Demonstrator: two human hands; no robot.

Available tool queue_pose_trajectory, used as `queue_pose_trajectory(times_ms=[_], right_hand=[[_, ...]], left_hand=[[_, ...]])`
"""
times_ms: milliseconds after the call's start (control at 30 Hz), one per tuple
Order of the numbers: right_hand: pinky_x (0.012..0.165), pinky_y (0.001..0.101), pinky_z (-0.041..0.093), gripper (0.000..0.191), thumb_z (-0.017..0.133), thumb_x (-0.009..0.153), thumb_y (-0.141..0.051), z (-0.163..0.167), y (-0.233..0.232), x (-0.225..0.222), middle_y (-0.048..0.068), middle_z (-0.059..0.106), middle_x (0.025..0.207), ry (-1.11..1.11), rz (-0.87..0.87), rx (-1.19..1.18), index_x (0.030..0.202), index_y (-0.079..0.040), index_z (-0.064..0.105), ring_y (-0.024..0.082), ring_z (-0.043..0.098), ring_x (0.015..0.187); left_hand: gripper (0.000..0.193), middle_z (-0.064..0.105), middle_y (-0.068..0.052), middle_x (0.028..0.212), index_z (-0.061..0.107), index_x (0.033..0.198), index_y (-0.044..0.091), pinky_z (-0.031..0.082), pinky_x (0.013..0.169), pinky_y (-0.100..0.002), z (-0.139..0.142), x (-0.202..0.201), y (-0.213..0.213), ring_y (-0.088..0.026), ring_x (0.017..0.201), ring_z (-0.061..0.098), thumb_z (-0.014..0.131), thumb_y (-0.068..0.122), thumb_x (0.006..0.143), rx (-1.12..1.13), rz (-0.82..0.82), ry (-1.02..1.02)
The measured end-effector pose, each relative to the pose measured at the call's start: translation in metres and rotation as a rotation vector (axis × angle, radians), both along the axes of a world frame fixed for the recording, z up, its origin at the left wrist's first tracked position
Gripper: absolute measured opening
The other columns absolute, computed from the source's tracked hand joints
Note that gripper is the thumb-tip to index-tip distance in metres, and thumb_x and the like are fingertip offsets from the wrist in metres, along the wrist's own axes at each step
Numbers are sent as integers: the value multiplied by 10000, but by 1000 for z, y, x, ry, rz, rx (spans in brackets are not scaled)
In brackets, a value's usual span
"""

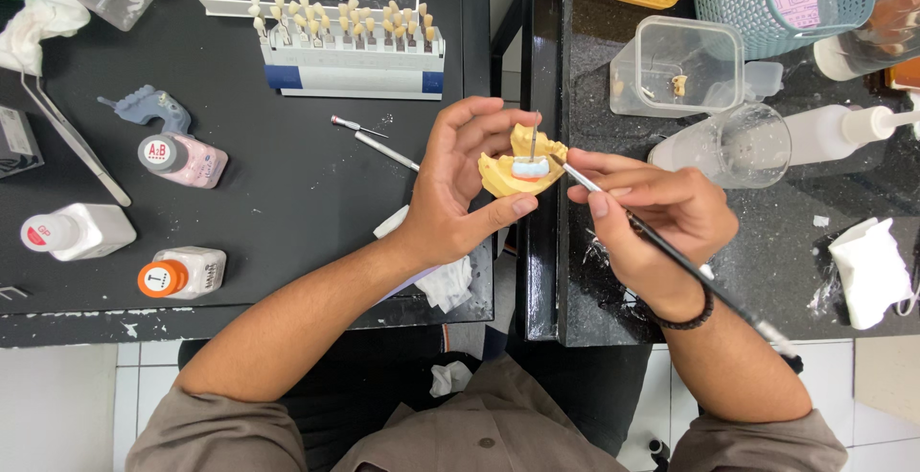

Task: The person holds a plaster dental model with a partial denture in one hand and uses a fine brush to apply and shape white ceramic material on the denture teeth. They periodically reload material from the bench, rotate the model to reach different surfaces, and wipe the brush on a tissue.

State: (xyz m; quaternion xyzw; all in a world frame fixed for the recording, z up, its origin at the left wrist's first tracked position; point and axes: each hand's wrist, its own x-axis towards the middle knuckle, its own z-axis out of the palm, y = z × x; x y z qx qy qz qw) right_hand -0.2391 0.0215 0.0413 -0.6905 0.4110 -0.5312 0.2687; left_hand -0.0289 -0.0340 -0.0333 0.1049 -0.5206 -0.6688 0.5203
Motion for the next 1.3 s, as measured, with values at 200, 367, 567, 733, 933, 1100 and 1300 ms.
queue_pose_trajectory(times_ms=[200, 367, 567, 733, 933, 1100, 1300], right_hand=[[1022, 495, 627, 198, 690, 979, 118, 4, 2, 5, 253, 725, 996, 109, -12, -76, 1039, 25, 526, 374, 752, 1066], [1012, 495, 628, 201, 696, 967, 125, 1, 0, 6, 249, 724, 976, 115, -19, -90, 1027, 29, 529, 374, 755, 1054], [1017, 497, 625, 194, 695, 964, 125, 0, -1, 5, 248, 725, 975, 104, -10, -89, 1012, 32, 532, 372, 752, 1060], [1015, 492, 624, 194, 691, 963, 127, 0, -1, 5, 249, 723, 975, 105, -12, -80, 1006, 31, 528, 380, 749, 1071], [1023, 498, 621, 193, 684, 961, 131, 3, -1, 6, 245, 722, 975, 87, -5, -73, 999, 29, 526, 378, 747, 1074], [1047, 517, 616, 192, 680, 966, 135, 1, -1, 4, 235, 722, 971, 89, -7, -75, 1006, 31, 523, 351, 757, 1048], [1099, 514, 630, 186, 658, 1067, 68, -4, 3, 0, 214, 718, 947, -86, -13, 25, 1051, -4, 488, 278, 764, 993]], left_hand=[[760, 445, -193, 1532, 216, 1532, 93, 478, 1225, -384, -2, -3, 0, -254, 1432, 517, 761, 4, 1010, 14, 8, 25], [794, 439, -194, 1534, 223, 1578, 102, 478, 1225, -385, -3, -3, 0, -254, 1434, 513, 765, 8, 1005, 21, 10, 24], [775, 439, -193, 1539, 230, 1560, 100, 482, 1219, -384, -3, -3, 0, -252, 1426, 517, 767, 16, 1007, 25, 8, 22], [747, 444, -190, 1536, 236, 1527, 96, 482, 1223, -382, -3, -3, 0, -248, 1429, 518, 769, 18, 1009, 15, 18, 21], [742, 441, -187, 1543, 237, 1523, 96, 485, 1224, -381, 1, -2, -1, -245, 1425, 521, 767, 18, 1010, 3, 24, -2], [749, 446, -187, 1541, 244, 1520, 89, 485, 1218, -375, 2, -2, -1, -241, 1423, 522, 776, 10, 998, 9, 34, 1], [614, 494, -161, 1523, 353, 1516, 71, 435, 1243, -370, 2, 0, 0, -197, 1397, 531, 743, 93, 1042, 0, 40, -25]])
